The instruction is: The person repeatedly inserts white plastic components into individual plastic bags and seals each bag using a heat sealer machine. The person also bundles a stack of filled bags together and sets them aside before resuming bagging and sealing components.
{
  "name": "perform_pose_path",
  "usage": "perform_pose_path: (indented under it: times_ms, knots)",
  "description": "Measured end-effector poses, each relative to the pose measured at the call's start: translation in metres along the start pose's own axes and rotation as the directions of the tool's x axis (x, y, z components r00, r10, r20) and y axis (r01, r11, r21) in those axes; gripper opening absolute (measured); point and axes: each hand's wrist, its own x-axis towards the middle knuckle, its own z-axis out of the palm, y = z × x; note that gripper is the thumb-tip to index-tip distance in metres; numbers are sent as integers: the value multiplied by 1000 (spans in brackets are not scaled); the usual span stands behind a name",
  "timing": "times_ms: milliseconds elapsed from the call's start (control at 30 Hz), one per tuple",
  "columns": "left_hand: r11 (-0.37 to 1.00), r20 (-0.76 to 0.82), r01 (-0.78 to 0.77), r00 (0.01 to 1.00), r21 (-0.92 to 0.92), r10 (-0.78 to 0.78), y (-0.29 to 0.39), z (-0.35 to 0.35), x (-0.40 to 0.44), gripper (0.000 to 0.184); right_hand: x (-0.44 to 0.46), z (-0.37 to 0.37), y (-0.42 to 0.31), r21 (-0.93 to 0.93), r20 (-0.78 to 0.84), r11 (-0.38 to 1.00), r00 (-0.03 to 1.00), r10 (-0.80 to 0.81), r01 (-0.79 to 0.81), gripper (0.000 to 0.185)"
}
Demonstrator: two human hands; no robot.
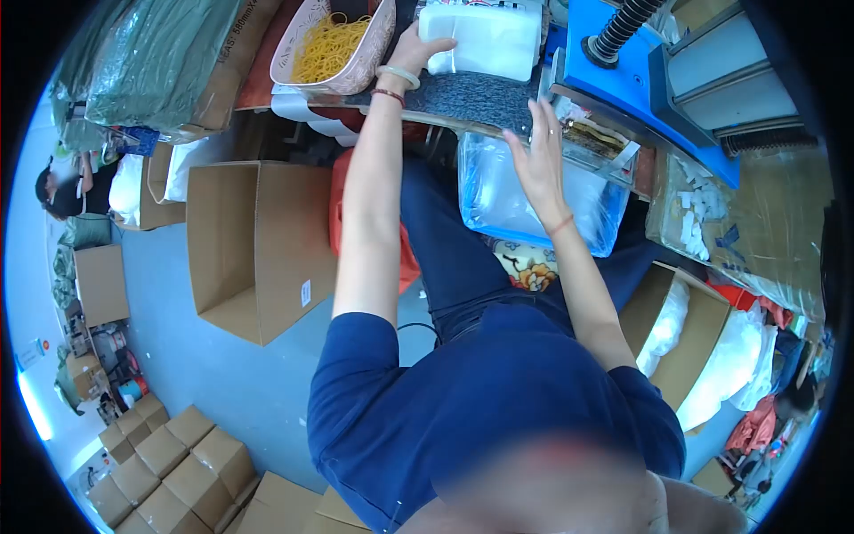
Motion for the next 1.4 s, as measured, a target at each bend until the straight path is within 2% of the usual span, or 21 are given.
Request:
perform_pose_path:
  times_ms: [133, 200, 267, 300, 367, 400, 467, 533, 600, 633, 767, 833, 867, 967, 1133, 1167, 1233, 1267, 1300, 1367, 1400]
  knots:
    - [986, 75, -19, 997, 165, 7, 26, 1, -8, 59, -23, -37, 4, 5, 113, 1000, 993, 25, -26, 50]
    - [986, -61, -86, 994, 143, 96, 14, 6, -9, 62, -25, -61, -9, 43, 128, 998, 991, 29, -35, 42]
    - [938, -164, 62, 987, 340, -5, 86, 25, -38, 63, -34, -80, -15, 25, 148, 1000, 989, 13, -17, 39]
    - [941, -183, 74, 983, 331, -13, 92, 34, -44, 63, -37, -86, -16, 11, 158, 1000, 987, 6, -8, 36]
    - [650, -303, -154, 790, 744, 533, 96, 55, -52, 62, -47, -89, 0, 46, 173, 998, 985, 22, -30, 33]
    - [586, -202, -342, 715, 734, 670, 71, 63, -39, 61, -54, -91, 5, 75, 175, 995, 983, 55, -69, 30]
    - [206, 7, -110, 894, 972, 448, 81, 88, -33, 56, -55, -101, -2, 106, 202, 990, 977, 69, -92, 27]
    - [257, 63, -164, 931, 952, 359, 35, 90, -20, 58, -53, -120, -3, 71, 149, 997, 988, 25, -36, 23]
    - [63, 131, -142, 979, 988, 155, 24, 100, -23, 58, -60, -154, 14, -46, 17, 999, 1000, -8, 9, 20]
    - [-26, 182, -181, 963, 983, 200, 5, 98, -25, 58, -67, -171, 25, -68, -51, 994, 996, 77, -81, 19]
    - [175, 233, -288, 931, 941, 281, 10, 94, -48, 56, -87, -231, 108, -277, -198, 944, 972, 126, -178, 25]
    - [213, 253, -324, 918, 922, 305, 11, 93, -57, 56, -80, -236, 142, -611, -164, 784, 986, 11, -110, 30]
    - [192, 249, -305, 930, 933, 270, 13, 95, -58, 55, -78, -231, 152, -609, -165, 784, 986, 22, -119, 30]
    - [188, 261, -326, 917, 927, 302, 11, 93, -62, 55, -68, -223, 153, -598, -25, 759, 953, 303, -257, 38]
    - [294, 248, -330, 926, 897, 284, 25, 95, -66, 58, -52, -223, 177, -513, -51, 839, 982, 180, -180, 35]
    - [288, 254, -332, 927, 898, 275, 38, 98, -68, 58, -43, -225, 178, -513, -76, 847, 991, 113, -136, 33]
    - [149, 155, -164, 985, 975, 73, 95, 108, -83, 58, -40, -222, 165, -628, -53, 766, 990, 130, -134, 31]
    - [338, 118, -269, 906, 902, 407, 61, 100, -75, 59, -41, -221, 163, -595, -80, 791, 990, 113, -139, 30]
    - [327, 132, -281, 902, 902, 411, 63, 98, -72, 59, -38, -219, 159, -561, -117, 814, 988, 99, -148, 30]
    - [-268, 277, -149, 793, 952, 543, 64, 99, -84, 66, -39, -217, 151, -521, -171, 844, 985, 40, -124, 30]
    - [-54, 247, -253, 843, 966, 477, 53, 105, -102, 57, -42, -218, 149, -491, -215, 868, 976, -37, -75, 30]
